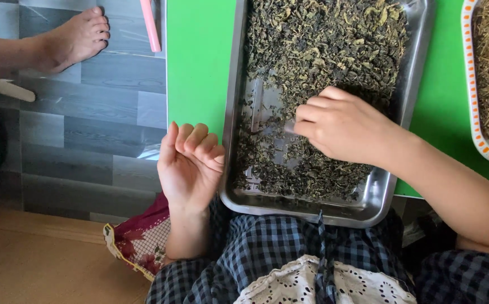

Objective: Manually sorting through dried tea leaves on a tray to remove stems and unwanted debris.

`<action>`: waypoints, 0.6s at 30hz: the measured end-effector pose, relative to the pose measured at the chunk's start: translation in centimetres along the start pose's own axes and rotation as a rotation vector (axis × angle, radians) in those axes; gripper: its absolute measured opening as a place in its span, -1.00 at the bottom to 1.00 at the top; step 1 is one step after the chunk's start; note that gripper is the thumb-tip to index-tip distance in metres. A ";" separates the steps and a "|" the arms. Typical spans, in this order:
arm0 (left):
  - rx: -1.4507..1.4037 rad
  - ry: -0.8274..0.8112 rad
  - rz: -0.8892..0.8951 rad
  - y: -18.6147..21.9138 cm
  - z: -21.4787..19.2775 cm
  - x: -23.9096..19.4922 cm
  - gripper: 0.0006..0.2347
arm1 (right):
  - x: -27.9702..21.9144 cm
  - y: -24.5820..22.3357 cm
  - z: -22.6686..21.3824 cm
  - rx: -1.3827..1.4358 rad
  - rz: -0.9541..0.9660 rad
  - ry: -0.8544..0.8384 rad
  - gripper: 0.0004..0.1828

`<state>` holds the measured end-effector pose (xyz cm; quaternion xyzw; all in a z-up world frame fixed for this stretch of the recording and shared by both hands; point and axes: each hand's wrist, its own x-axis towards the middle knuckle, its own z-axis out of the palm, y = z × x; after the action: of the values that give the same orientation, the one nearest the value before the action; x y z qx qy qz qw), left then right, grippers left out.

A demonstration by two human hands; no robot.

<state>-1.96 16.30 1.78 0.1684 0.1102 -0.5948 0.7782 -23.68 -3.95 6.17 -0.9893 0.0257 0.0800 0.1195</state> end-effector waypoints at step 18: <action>-0.048 -0.087 -0.067 -3.9 1.6 0.3 -0.57 | 1.9 -2.2 1.8 -0.315 -0.120 0.137 -0.85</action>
<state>-5.66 14.54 2.61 0.1200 0.0959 -0.6244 0.7658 -21.93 -1.44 4.62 -0.9986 -0.0380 0.0084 -0.0345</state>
